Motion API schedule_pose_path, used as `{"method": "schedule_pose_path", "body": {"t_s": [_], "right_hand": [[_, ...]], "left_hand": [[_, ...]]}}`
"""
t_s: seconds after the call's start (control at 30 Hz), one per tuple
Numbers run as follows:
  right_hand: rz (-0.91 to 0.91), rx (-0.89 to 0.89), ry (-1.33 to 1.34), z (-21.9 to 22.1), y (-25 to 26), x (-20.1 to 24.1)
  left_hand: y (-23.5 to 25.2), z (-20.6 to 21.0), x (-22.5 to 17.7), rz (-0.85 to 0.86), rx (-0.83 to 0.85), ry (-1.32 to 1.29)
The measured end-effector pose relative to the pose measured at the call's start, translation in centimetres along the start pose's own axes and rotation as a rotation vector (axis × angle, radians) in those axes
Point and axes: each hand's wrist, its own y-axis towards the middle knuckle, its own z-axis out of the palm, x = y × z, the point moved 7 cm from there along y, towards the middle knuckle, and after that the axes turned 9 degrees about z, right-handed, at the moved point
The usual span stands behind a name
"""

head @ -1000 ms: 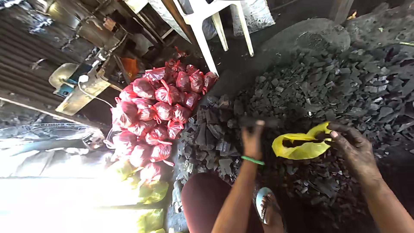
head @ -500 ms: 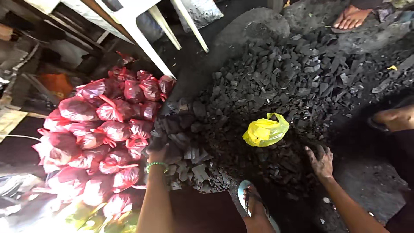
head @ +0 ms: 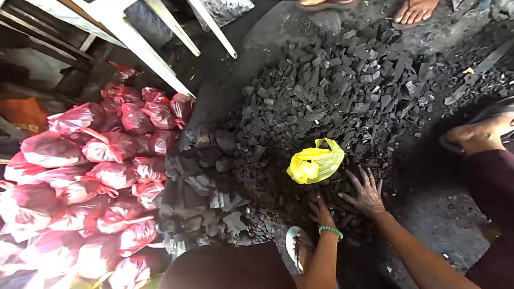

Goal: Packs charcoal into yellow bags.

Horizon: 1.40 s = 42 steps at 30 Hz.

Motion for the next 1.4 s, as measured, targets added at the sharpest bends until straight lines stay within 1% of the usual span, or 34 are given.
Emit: {"method": "schedule_pose_path", "body": {"t_s": [0.07, 0.1, 0.17, 0.27, 0.37, 0.43, 0.5, 0.57, 0.63, 0.7, 0.77, 0.8, 0.83, 0.87, 0.9, 0.93, 0.97, 1.0, 1.03, 1.07, 1.1, 1.17, 1.2, 1.23, 1.3, 1.4], "right_hand": [[0.085, 0.144, -0.027, 0.4, 1.1, 0.8], [0.09, 0.164, -0.03, 0.6, 1.3, 1.2], [0.056, 0.095, 0.006, 1.0, 0.8, 1.7], [-0.041, -0.111, 0.155, 1.1, -1.4, 2.4], [-0.053, -0.192, 0.37, 1.1, -2.9, 3.5], [-0.044, -0.164, 0.488, 0.7, -3.1, 4.1], [-0.024, -0.09, 0.607, 0.1, -3.0, 4.3], [0.042, 0.024, 0.835, -0.6, -2.6, 3.9], [0.156, 0.084, 1.157, -1.4, -2.1, 3.2], [0.309, 0.12, 1.467, -1.0, -1.6, 2.3], [0.448, 0.205, 1.763, 0.0, -1.6, 1.7], [0.47, 0.235, 1.863, 0.7, -1.4, 1.5], [0.47, 0.232, 1.913, 1.1, -1.3, 1.4], [0.47, 0.201, 1.933, 0.9, -1.3, 1.5], [0.503, 0.119, 1.928, 0.4, -1.4, 1.7], [0.507, 0.046, 1.948, 0.0, -1.4, 1.9], [0.502, 0.018, 1.988, -0.2, -1.3, 2.2], [0.516, 0.003, 2.003, -0.3, -1.4, 2.3], [0.532, 0.003, 2.013, -0.3, -1.3, 2.5], [0.55, 0.013, 2.02, -0.3, -1.1, 2.7], [0.542, 0.042, 2.038, -0.3, -0.8, 2.9], [0.487, 0.09, 2.068, -0.9, -0.1, 3.9], [0.459, 0.118, 2.089, -1.5, 0.2, 4.7], [0.435, 0.154, 2.102, -2.0, 0.3, 5.7], [0.409, 0.206, 2.106, -3.0, 0.4, 8.1], [0.376, 0.306, 2.102, -3.6, 0.4, 12.1]], "left_hand": [[-0.2, 1.0, -0.2, -0.064, -0.046, -0.044], [-0.2, 1.2, -0.5, -0.077, -0.068, -0.064], [-0.3, 1.5, -0.8, -0.094, -0.086, -0.092], [-0.6, 1.9, -1.4, -0.075, -0.061, -0.16], [-1.1, 2.0, -2.2, -0.012, -0.054, -0.253], [-1.5, 2.1, -2.8, -0.002, -0.009, -0.288], [-2.4, 2.3, -3.7, 0.001, 0.071, -0.292], [-3.6, 2.8, -5.0, 0.03, 0.143, -0.293], [-4.9, 3.8, -6.6, 0.123, 0.218, -0.248], [-6.4, 4.7, -8.3, 0.212, 0.337, -0.129], [-7.9, 5.1, -10.3, 0.296, 0.499, 0.061], [-8.6, 5.1, -11.5, 0.357, 0.56, 0.174], [-9.1, 4.8, -12.7, 0.447, 0.584, 0.289], [-9.6, 4.3, -14.1, 0.561, 0.565, 0.378], [-10.2, 3.5, -15.8, 0.695, 0.501, 0.443], [-10.7, 2.5, -17.7, 0.836, 0.406, 0.499], [-11.1, 1.4, -19.4, 0.963, 0.299, 0.558], [-11.0, 0.2, -21.0, 1.062, 0.189, 0.62], [-10.2, -0.8, -22.0, 1.104, 0.093, 0.688], [-8.7, -1.7, -22.5, 1.079, 0.011, 0.773], [-6.8, -2.6, -22.6, 0.988, -0.019, 0.865], [-3.1, -4.4, -21.6, 0.724, 0.02, 0.985], [-1.8, -5.2, -20.8, 0.621, 0.055, 1.021], [-0.7, -5.8, -20.0, 0.562, 0.101, 1.064], [-0.1, -6.5, -18.7, 0.531, 0.194, 1.075], [-1.5, -6.6, -18.5, 0.627, 0.226, 1.019]]}}
